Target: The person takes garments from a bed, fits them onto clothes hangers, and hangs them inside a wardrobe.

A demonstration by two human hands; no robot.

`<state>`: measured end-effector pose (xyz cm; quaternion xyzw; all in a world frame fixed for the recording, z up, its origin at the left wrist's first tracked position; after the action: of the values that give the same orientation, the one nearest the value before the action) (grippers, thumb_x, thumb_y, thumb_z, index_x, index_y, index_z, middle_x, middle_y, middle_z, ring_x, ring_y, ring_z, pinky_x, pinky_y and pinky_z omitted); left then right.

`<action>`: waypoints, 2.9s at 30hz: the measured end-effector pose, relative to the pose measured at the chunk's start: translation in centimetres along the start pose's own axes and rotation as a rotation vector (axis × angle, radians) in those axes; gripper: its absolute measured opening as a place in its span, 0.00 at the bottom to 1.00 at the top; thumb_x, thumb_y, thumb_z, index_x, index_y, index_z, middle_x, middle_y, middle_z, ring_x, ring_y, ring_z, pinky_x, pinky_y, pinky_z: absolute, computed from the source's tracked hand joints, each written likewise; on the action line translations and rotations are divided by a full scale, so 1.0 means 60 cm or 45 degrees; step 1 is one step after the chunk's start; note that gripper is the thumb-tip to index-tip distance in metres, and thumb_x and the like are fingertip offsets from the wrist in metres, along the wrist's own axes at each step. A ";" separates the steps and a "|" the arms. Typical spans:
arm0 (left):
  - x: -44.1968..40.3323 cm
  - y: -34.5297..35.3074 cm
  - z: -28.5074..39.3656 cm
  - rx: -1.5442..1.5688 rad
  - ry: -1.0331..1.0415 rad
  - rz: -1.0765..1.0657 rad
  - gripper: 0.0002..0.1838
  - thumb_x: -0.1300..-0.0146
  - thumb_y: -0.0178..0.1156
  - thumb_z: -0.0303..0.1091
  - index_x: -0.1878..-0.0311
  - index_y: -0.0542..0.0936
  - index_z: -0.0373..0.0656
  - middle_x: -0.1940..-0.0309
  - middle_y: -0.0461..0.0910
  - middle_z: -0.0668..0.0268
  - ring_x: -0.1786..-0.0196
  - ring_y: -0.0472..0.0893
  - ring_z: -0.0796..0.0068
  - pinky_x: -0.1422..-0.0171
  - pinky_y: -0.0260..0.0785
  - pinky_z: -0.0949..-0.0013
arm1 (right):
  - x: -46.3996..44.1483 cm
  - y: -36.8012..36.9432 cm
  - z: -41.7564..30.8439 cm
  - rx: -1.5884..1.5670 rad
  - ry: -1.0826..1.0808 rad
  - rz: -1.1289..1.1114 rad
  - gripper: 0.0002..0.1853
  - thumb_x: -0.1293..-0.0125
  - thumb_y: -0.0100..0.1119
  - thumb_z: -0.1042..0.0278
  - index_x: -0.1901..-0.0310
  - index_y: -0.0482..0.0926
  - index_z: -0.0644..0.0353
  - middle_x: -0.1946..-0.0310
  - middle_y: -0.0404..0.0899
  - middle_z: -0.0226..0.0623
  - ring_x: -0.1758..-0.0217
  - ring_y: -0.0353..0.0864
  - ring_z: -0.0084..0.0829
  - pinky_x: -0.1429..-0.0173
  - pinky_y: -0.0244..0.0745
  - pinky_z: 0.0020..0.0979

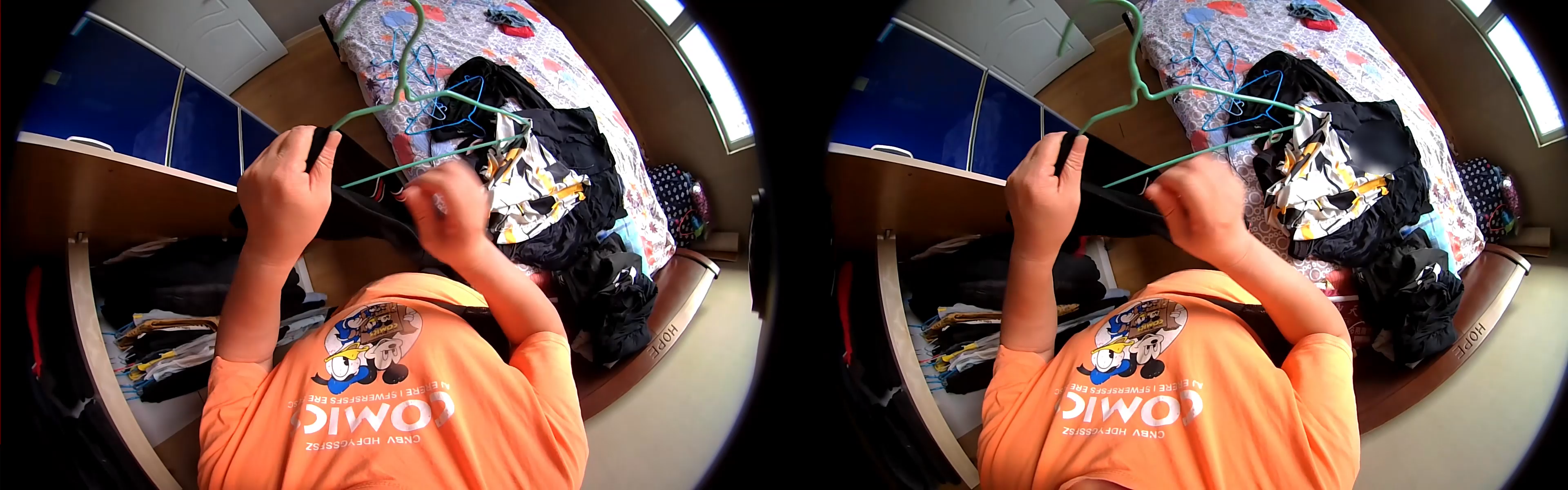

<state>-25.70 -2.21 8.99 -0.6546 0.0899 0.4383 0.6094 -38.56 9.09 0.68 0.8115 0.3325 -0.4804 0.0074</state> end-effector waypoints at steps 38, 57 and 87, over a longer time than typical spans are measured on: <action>0.101 0.005 -0.089 0.668 -0.190 -0.316 0.09 0.46 0.64 0.28 0.60 0.81 0.42 0.79 0.73 0.64 0.77 0.73 0.73 0.73 0.64 0.73 | -0.054 -0.049 0.047 -0.632 0.133 -0.182 0.21 0.52 0.69 0.70 0.53 0.78 0.58 0.42 0.68 0.42 0.38 0.67 0.40 0.40 0.66 0.35; 0.116 -0.023 -0.158 0.167 -0.001 -0.163 0.11 0.44 0.62 0.35 0.60 0.76 0.43 0.72 0.74 0.63 0.67 0.75 0.61 0.63 0.67 0.65 | -0.032 -0.138 0.086 0.261 0.257 -0.190 0.06 0.47 0.65 0.73 0.73 0.77 0.63 0.80 0.71 0.37 0.80 0.71 0.34 0.74 0.64 0.29; 0.083 -0.023 -0.114 0.001 0.151 -0.082 0.08 0.42 0.60 0.34 0.59 0.78 0.45 0.69 0.76 0.68 0.61 0.75 0.66 0.52 0.65 0.63 | -0.039 -0.125 0.057 0.228 0.286 -0.217 0.06 0.48 0.65 0.73 0.71 0.78 0.64 0.80 0.72 0.36 0.79 0.72 0.32 0.73 0.65 0.27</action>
<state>-18.64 -5.80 5.70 -0.6815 0.1050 0.3791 0.6171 -46.05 12.56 3.01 0.8264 0.3546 -0.4132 -0.1431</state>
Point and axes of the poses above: each hand's wrist, its own x-axis away from the middle knuckle, its own y-axis out of the palm, z = x × y, the point moved 4 cm from there along -x, towards the middle knuckle
